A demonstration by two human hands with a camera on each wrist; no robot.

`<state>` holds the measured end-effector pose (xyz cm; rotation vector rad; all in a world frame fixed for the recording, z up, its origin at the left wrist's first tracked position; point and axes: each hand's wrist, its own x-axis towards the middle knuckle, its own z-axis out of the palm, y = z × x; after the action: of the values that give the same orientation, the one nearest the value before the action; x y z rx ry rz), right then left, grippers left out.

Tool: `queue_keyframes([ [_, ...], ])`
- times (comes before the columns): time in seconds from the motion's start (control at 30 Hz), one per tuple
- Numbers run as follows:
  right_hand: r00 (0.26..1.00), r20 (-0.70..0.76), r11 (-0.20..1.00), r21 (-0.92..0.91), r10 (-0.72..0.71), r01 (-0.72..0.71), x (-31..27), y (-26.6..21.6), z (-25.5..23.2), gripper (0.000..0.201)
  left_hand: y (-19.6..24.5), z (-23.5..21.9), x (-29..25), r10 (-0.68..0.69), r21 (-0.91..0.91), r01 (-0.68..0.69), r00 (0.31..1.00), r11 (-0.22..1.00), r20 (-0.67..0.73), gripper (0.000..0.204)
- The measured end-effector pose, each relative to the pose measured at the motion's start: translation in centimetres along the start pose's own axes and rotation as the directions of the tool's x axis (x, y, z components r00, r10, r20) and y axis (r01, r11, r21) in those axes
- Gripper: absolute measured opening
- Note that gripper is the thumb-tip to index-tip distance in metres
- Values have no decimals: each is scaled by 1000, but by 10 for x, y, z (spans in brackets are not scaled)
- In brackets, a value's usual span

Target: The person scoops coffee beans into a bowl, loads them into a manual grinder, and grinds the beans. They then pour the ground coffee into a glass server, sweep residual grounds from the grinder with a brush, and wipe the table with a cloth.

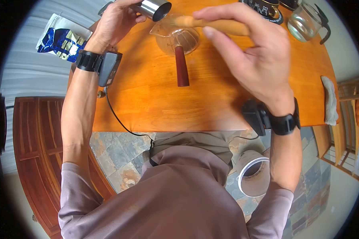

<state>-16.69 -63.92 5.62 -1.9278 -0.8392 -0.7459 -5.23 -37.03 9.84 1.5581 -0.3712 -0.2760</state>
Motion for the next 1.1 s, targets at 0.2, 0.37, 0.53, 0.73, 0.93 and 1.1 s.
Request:
queue_keyframes([
  [0.2,1000,2,1000,-1,13,-13,6,3,6,23,3,-3,2,43,105,-44,999,993,11,36],
  [0.37,996,-74,989,-144,-54,43,27,-17,13,15,10,12,-3,-15,407,-1,999,913,37,37],
  [0.53,986,-168,1000,-5,16,-18,22,-3,23,13,0,7,-1,51,475,-93,994,875,102,42],
  [0.73,956,-241,984,99,168,-148,26,-8,30,12,5,14,-5,158,639,-189,982,746,106,42],
  [0.93,945,-299,991,61,131,-119,32,-12,34,12,16,22,-18,55,599,-92,995,796,81,47],
  [1.1,925,-317,969,194,210,-153,32,-5,35,9,18,14,-8,185,455,-197,980,868,72,51],
])
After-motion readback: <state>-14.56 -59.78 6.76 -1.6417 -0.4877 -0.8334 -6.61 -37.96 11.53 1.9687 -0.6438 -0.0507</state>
